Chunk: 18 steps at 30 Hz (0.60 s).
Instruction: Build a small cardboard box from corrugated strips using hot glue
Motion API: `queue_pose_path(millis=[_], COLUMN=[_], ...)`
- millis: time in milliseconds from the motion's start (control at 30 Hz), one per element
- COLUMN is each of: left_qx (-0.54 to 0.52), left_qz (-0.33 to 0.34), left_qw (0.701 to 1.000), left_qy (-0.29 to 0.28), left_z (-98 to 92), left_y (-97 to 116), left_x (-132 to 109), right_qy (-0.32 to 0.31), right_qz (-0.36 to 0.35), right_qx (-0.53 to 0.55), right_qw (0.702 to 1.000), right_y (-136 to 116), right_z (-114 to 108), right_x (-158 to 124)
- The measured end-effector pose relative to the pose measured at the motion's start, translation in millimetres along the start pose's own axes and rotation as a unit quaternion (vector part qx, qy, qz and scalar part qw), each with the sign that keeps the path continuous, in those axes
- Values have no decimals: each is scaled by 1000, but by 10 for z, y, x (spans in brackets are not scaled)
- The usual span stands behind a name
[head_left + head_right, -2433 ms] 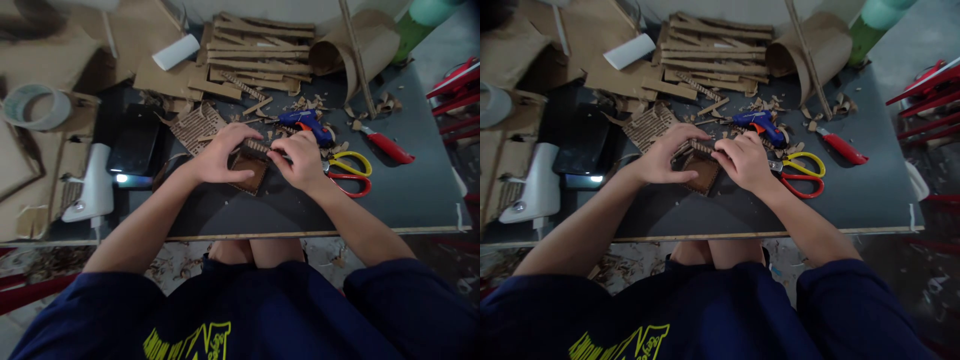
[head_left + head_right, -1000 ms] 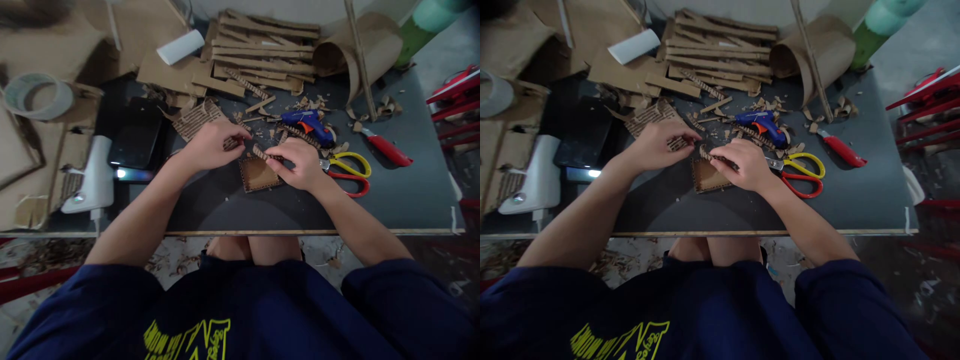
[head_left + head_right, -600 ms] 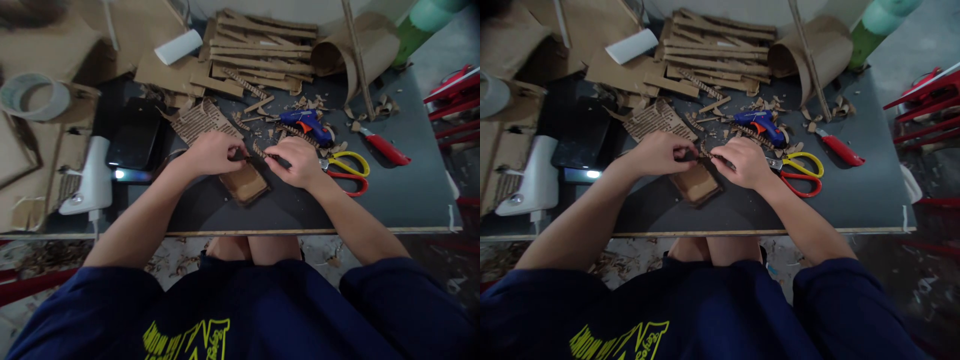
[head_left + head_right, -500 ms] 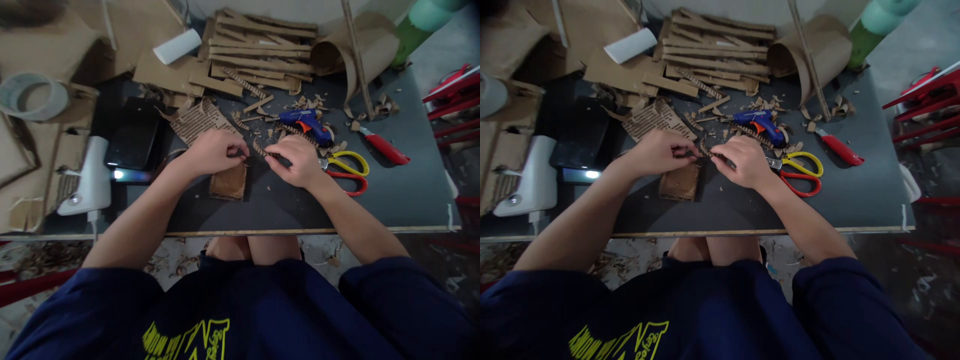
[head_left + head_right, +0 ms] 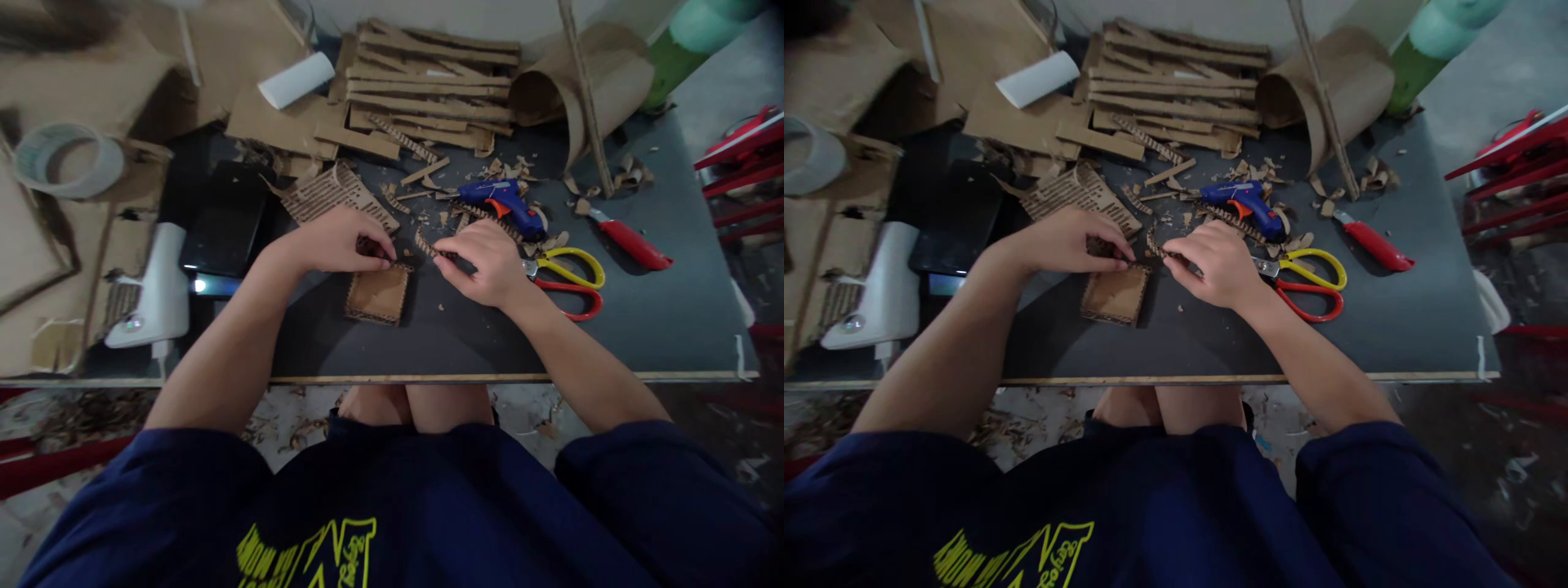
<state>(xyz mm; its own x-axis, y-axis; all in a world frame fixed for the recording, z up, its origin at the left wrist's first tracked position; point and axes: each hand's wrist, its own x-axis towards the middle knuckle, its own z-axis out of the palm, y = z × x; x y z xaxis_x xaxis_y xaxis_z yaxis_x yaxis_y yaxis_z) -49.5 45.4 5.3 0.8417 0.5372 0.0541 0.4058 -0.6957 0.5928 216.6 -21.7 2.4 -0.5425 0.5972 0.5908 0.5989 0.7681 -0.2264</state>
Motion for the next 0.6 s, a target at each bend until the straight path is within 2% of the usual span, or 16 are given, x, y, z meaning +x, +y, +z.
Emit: queue_pose_path(millis=[133, 200, 267, 367, 467, 533, 600], left_qx=[26, 42, 29, -20, -27, -9, 9], left_qz=[22, 41, 55, 49, 31, 16, 14], left_qw=[996, 990, 984, 974, 972, 977, 982], left_qy=[82, 131, 170, 220, 231, 214, 188], left_z=[228, 281, 262, 169, 146, 201, 286], left_y=[143, 219, 268, 295, 293, 280, 260], left_x=[96, 119, 110, 63, 50, 75, 112], right_qy=[17, 12, -3, -4, 47, 83, 91], right_qz=[-40, -61, -61, -13, 39, 59, 67], right_qx=[8, 7, 4, -7, -24, -38, -51], right_qw=[999, 998, 998, 1000, 998, 994, 992], right_y=[-14, -21, -24, -17, -2, 11, 25], right_z=[-35, -54, -59, -43, -22, -12, -3], right_x=[9, 13, 11, 1, -7, -8, -8])
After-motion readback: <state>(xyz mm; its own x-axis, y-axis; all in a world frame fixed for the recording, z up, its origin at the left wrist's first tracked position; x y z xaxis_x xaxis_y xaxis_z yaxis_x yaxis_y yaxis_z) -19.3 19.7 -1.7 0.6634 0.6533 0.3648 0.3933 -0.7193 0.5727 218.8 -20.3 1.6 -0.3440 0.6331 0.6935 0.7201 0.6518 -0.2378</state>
